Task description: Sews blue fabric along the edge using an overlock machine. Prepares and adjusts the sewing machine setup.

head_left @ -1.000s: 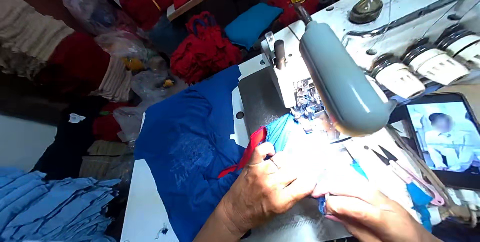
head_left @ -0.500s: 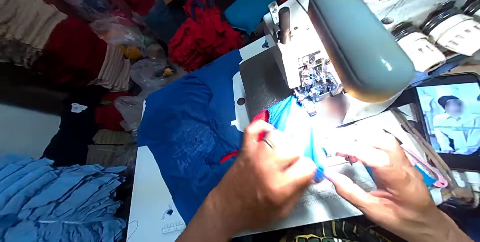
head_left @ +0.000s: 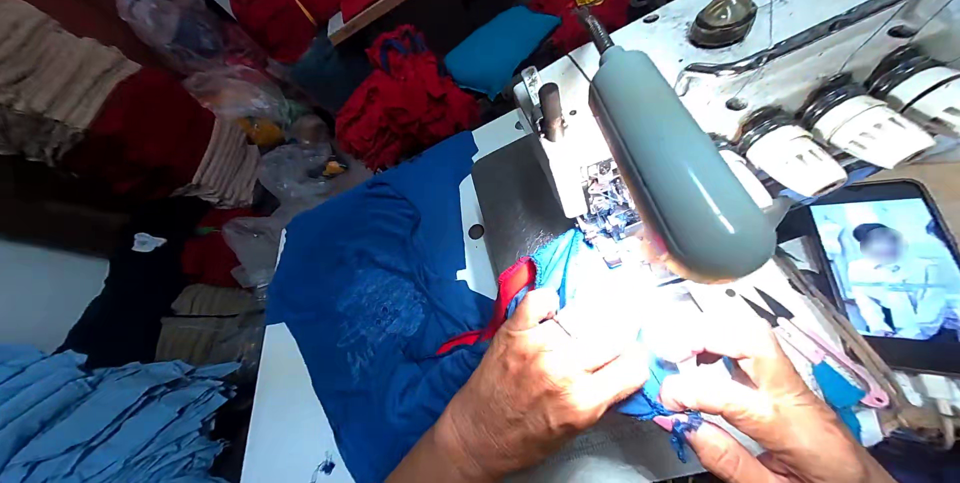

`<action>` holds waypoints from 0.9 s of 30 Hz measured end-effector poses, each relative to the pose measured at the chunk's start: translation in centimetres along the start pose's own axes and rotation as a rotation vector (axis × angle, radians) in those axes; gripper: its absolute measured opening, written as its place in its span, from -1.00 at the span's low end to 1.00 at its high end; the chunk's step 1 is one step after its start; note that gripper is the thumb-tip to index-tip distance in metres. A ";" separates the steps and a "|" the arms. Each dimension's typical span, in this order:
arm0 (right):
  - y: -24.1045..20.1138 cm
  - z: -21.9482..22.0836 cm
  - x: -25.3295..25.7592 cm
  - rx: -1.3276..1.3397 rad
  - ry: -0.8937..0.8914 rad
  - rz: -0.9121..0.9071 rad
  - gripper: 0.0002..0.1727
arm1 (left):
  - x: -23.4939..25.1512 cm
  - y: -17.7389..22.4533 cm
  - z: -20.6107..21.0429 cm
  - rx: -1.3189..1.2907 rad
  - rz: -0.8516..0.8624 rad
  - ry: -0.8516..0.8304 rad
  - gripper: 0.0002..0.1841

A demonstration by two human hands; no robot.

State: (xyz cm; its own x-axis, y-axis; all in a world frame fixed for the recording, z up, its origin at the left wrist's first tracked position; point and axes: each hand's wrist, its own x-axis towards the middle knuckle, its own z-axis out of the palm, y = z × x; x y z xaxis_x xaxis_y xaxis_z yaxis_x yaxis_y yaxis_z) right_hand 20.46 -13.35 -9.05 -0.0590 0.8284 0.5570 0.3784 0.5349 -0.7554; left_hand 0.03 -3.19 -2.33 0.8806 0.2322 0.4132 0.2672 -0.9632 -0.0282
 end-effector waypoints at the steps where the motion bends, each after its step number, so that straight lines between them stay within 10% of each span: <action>1: -0.1 -0.1 0.0 -0.011 0.000 -0.002 -0.83 | 0.0 0.3 0.0 0.024 -0.011 0.004 -0.80; 27: -0.4 -0.8 0.5 -0.021 -0.019 0.108 -0.88 | -0.4 1.4 1.8 0.073 -0.206 0.014 -0.61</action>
State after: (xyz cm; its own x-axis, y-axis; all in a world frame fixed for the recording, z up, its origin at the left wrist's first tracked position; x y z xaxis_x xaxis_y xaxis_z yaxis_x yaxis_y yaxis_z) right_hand 21.00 -13.25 -8.22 -0.0342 0.8841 0.4661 0.4031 0.4389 -0.8030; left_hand 0.79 -4.33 -4.19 0.7993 0.4205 0.4293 0.4687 -0.8833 -0.0074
